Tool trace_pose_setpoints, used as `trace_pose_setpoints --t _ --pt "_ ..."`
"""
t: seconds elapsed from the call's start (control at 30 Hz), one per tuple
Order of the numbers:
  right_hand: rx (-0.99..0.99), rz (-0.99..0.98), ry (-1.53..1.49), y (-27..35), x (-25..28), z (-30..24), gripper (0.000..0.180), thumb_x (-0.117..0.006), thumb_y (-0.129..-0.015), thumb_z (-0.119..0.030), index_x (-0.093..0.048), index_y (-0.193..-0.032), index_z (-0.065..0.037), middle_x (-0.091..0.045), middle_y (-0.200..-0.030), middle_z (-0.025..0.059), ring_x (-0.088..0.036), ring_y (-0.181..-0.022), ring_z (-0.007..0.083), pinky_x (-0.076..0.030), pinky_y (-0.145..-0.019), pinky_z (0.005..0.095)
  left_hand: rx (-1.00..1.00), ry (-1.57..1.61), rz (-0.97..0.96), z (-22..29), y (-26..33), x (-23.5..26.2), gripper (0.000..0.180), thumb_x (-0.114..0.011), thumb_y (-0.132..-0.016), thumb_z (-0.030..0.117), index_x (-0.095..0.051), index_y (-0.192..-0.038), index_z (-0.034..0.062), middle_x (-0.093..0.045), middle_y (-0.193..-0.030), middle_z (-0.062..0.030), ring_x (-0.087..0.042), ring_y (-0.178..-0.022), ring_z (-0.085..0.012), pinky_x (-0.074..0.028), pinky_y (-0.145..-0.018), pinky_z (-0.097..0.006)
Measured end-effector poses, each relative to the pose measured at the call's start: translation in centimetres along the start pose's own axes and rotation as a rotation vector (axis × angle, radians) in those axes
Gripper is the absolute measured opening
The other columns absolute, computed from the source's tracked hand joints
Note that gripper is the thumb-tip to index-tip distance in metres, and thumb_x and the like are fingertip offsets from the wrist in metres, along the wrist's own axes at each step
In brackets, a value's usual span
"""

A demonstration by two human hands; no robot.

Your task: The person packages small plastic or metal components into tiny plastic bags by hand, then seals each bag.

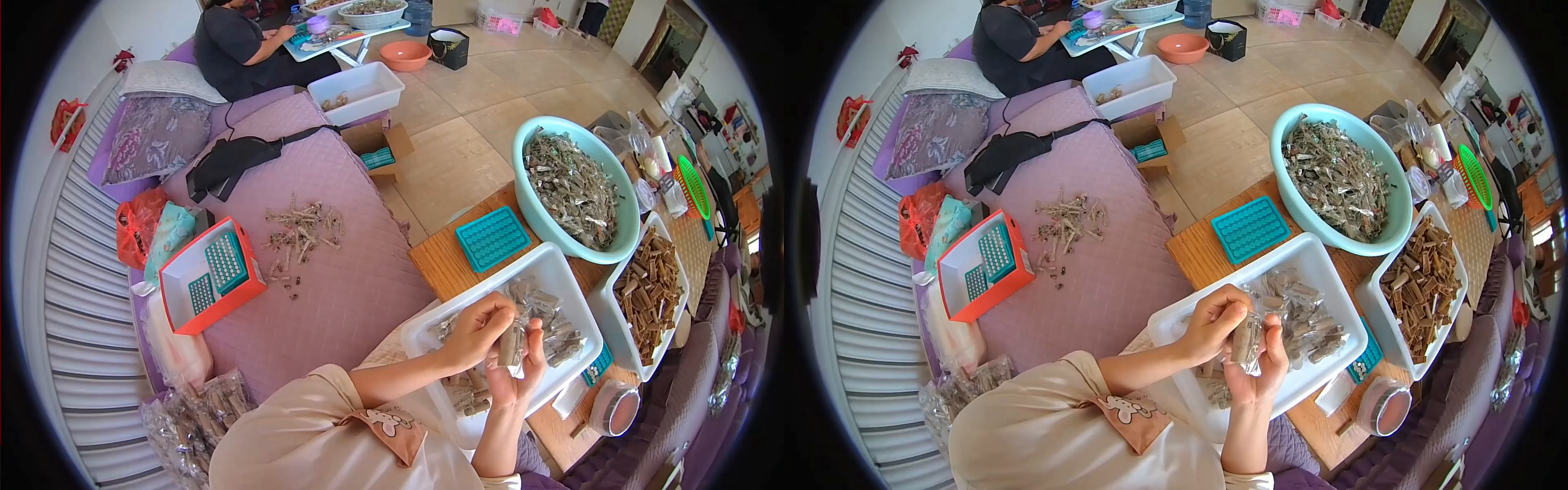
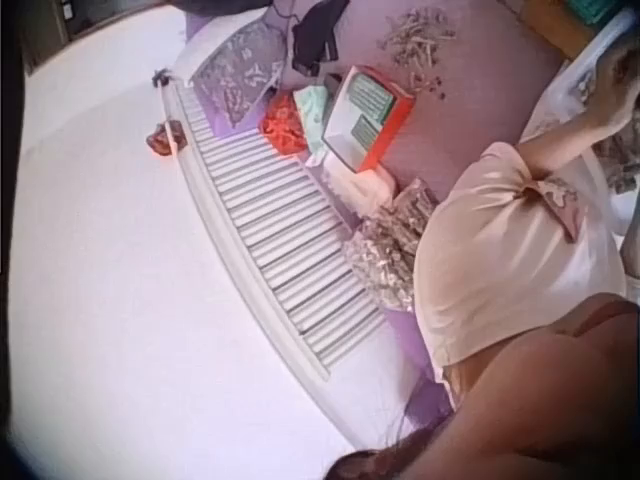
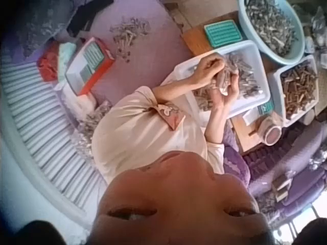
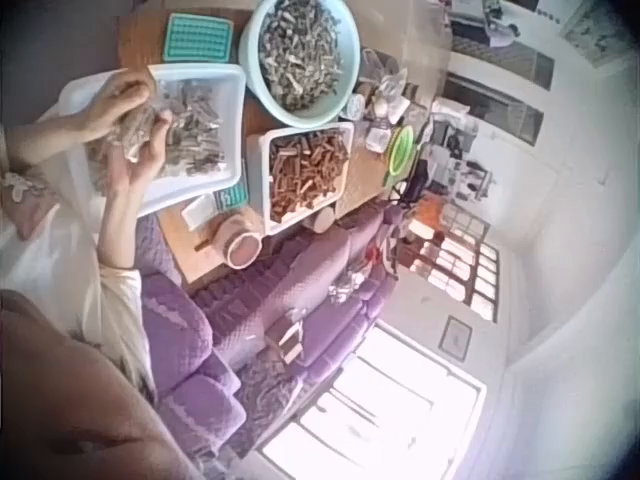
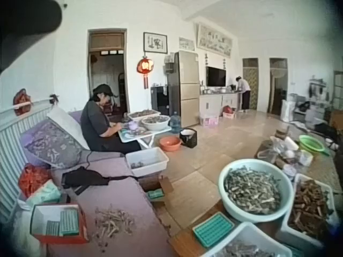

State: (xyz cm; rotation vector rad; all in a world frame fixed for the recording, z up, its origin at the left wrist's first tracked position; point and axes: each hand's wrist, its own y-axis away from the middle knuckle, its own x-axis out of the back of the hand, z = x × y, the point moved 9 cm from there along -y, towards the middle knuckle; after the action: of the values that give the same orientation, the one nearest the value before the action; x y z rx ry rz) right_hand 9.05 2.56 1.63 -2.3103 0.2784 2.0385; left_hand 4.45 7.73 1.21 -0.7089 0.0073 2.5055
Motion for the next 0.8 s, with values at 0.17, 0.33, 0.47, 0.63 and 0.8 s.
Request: trace_pose_setpoints --t 0.17,0.33,0.47,0.63,0.8 --pt "0.034 0.063 -0.099 0.6 1.1 -0.8 0.018 -0.044 -0.086 -0.018 -0.056 -0.088 -0.004 -0.053 -0.071 0.0054 -0.053 -0.069 0.0161 -0.046 -0.064 0.0298 0.047 0.119 -0.041 -0.5 0.1 -0.7 0.012 -0.047 -0.086 0.014 -0.052 -0.085 0.0027 -0.049 -0.074 0.0016 -0.044 -0.067 -0.0034 -0.038 -0.061 -0.019" --pt "0.045 0.062 0.051 0.6 1.1 -1.9 0.021 -0.047 -0.085 -0.024 -0.048 -0.071 -0.008 -0.047 -0.065 0.0019 -0.049 -0.063 0.0139 -0.045 -0.061 0.0276 0.064 0.179 -0.057 -1.5 0.4 -1.3 0.011 -0.047 -0.086 0.012 -0.053 -0.085 0.0023 -0.05 -0.075 0.0019 -0.044 -0.067 -0.003 -0.038 -0.061 -0.018" --pt "0.046 0.261 0.521 0.7 1.4 -3.3 0.029 -0.056 -0.078 -0.013 -0.036 -0.057 -0.012 -0.044 -0.063 0.0009 -0.045 -0.056 0.0115 -0.038 -0.048 0.0241 -0.066 -0.005 -0.089 -0.4 0.7 -1.7 0.023 -0.053 -0.083 0.027 -0.055 -0.078 0.0038 -0.049 -0.068 0.0024 -0.04 -0.06 -0.0043 -0.033 -0.053 -0.019" --pt "0.068 0.196 0.73 -0.3 -0.4 -3.7 0.041 -0.06 -0.07 0.006 -0.031 -0.05 -0.013 -0.038 -0.059 -0.004 -0.036 -0.049 0.0054 -0.029 -0.043 0.0193 -0.176 -0.028 -0.196 1.6 -0.2 -1.4 0.025 -0.059 -0.079 0.028 -0.055 -0.076 0.0033 -0.049 -0.066 0.0026 -0.041 -0.054 -0.0037 -0.034 -0.048 -0.019" --pt "0.166 0.173 0.803 -1.3 -0.2 -5.2 0.043 -0.063 -0.069 0.004 -0.029 -0.051 -0.013 -0.033 -0.058 -0.0063 -0.029 -0.051 0.004 -0.026 -0.045 0.0197 -0.008 0.264 -0.2 1.0 -3.2 0.6 0.044 -0.062 -0.071 0.048 -0.051 -0.073 0.0052 -0.031 -0.055 0.0085 -0.027 -0.05 -0.0015 -0.02 -0.044 -0.02"
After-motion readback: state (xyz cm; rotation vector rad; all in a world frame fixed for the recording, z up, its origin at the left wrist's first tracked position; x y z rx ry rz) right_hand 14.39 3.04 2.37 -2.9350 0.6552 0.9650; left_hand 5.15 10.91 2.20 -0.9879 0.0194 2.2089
